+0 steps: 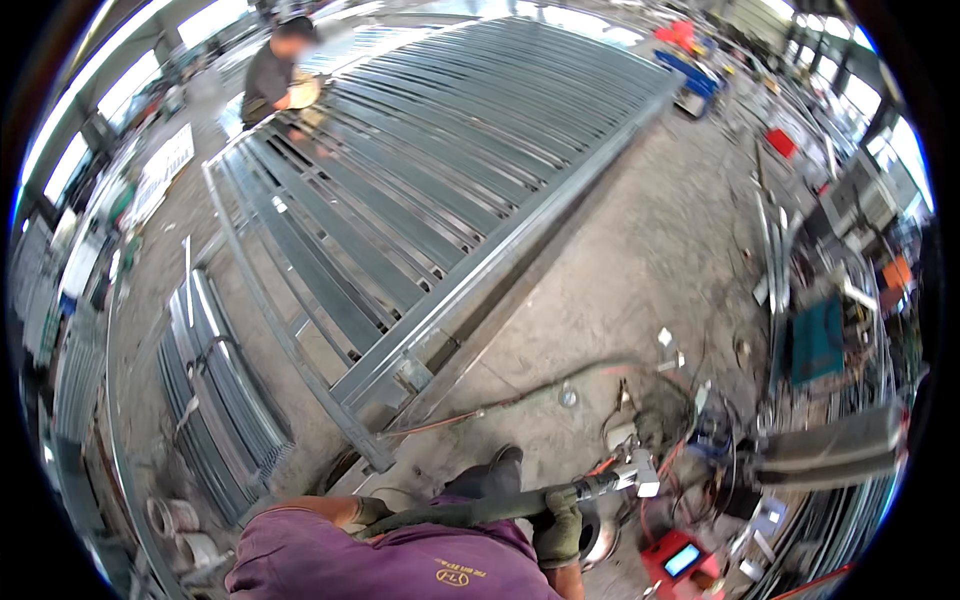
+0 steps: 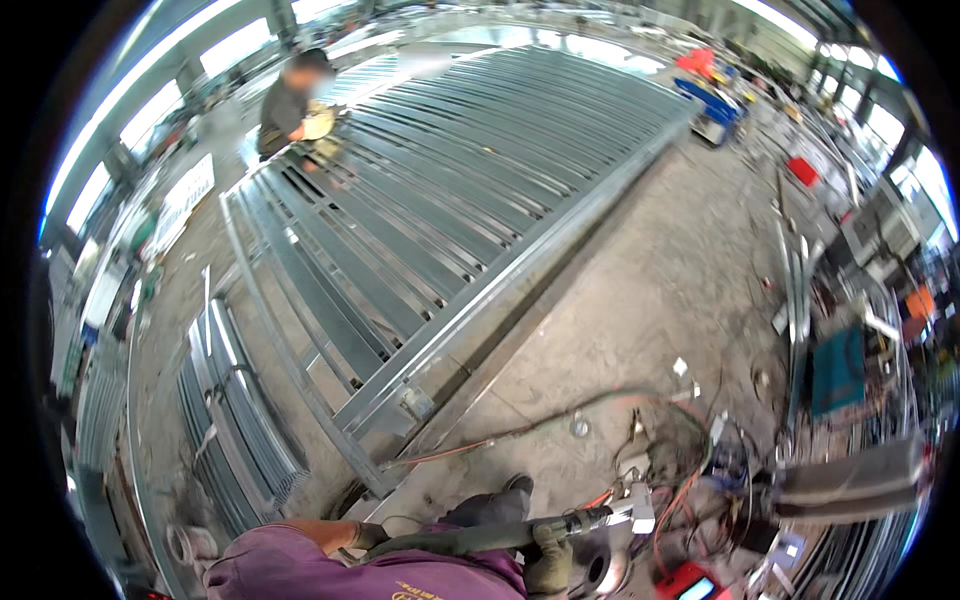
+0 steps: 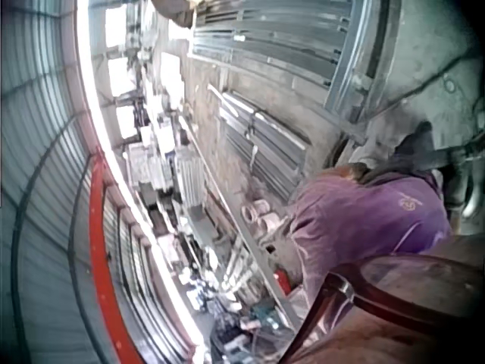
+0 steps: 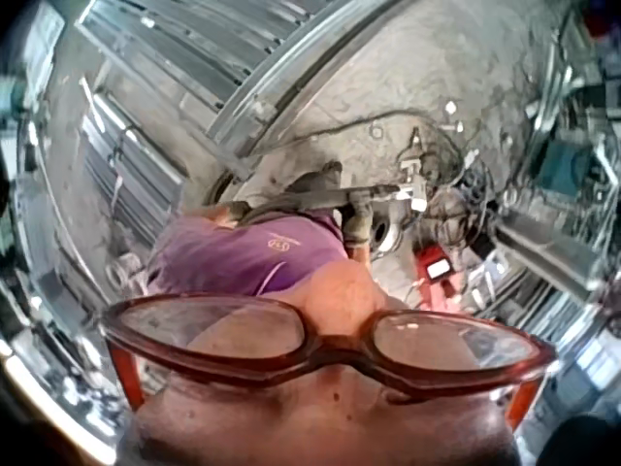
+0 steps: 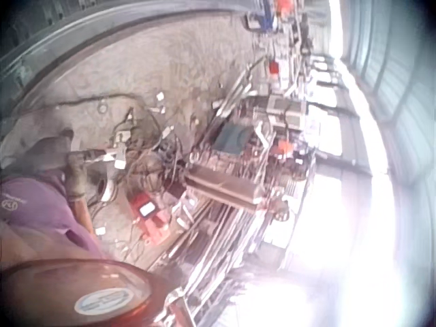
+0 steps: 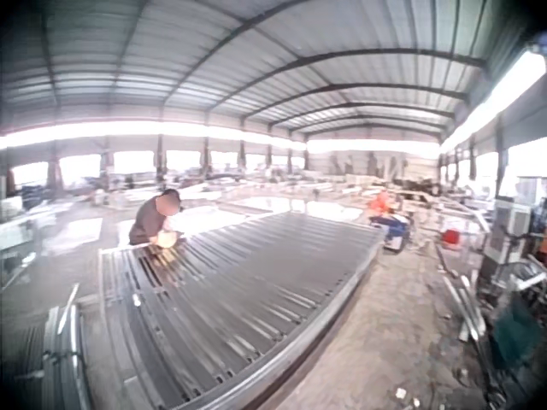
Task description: The person welds metal bars onto a large metal frame using a handheld welding gun. They move along the frame, positioning and welding multiple bars in sequence while another worker assists nearby.
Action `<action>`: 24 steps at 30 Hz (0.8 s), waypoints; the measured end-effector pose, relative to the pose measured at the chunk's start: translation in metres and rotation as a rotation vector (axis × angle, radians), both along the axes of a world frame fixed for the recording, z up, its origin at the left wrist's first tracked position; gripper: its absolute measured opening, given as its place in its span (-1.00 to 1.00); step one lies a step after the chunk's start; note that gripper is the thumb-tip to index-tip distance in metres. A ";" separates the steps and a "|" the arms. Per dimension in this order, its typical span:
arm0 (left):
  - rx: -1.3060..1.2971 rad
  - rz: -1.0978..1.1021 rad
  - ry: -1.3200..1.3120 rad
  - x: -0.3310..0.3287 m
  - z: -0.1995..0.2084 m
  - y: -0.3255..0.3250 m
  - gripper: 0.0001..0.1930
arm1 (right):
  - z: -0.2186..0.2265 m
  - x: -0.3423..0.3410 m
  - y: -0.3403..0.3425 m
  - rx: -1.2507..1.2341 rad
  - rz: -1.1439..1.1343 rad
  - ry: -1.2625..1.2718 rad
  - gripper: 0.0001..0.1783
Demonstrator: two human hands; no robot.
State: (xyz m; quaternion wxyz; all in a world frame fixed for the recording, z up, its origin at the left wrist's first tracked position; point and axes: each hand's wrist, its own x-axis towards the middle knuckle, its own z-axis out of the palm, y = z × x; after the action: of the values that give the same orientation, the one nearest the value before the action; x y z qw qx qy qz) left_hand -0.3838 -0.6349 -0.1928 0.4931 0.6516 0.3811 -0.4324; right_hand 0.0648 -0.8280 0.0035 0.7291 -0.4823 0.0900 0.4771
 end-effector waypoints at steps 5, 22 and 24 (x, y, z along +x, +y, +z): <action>0.009 0.170 -0.058 0.063 0.000 -0.025 -0.51 | 0.019 0.081 0.061 -0.016 0.171 0.013 -0.75; 0.267 0.528 0.022 0.341 0.054 -0.058 -0.49 | 0.038 0.397 0.223 0.150 0.717 -0.035 -0.80; 0.585 0.052 -0.266 0.376 0.089 -0.045 -0.41 | 0.039 0.437 0.235 0.222 0.720 -0.053 -0.69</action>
State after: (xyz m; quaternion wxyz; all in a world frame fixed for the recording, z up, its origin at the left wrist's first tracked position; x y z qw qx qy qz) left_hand -0.0074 -0.6794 -0.1035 0.3414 0.8066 0.4378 -0.2030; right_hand 0.5020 -0.5926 0.0428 0.5646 -0.4134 -0.1566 0.6970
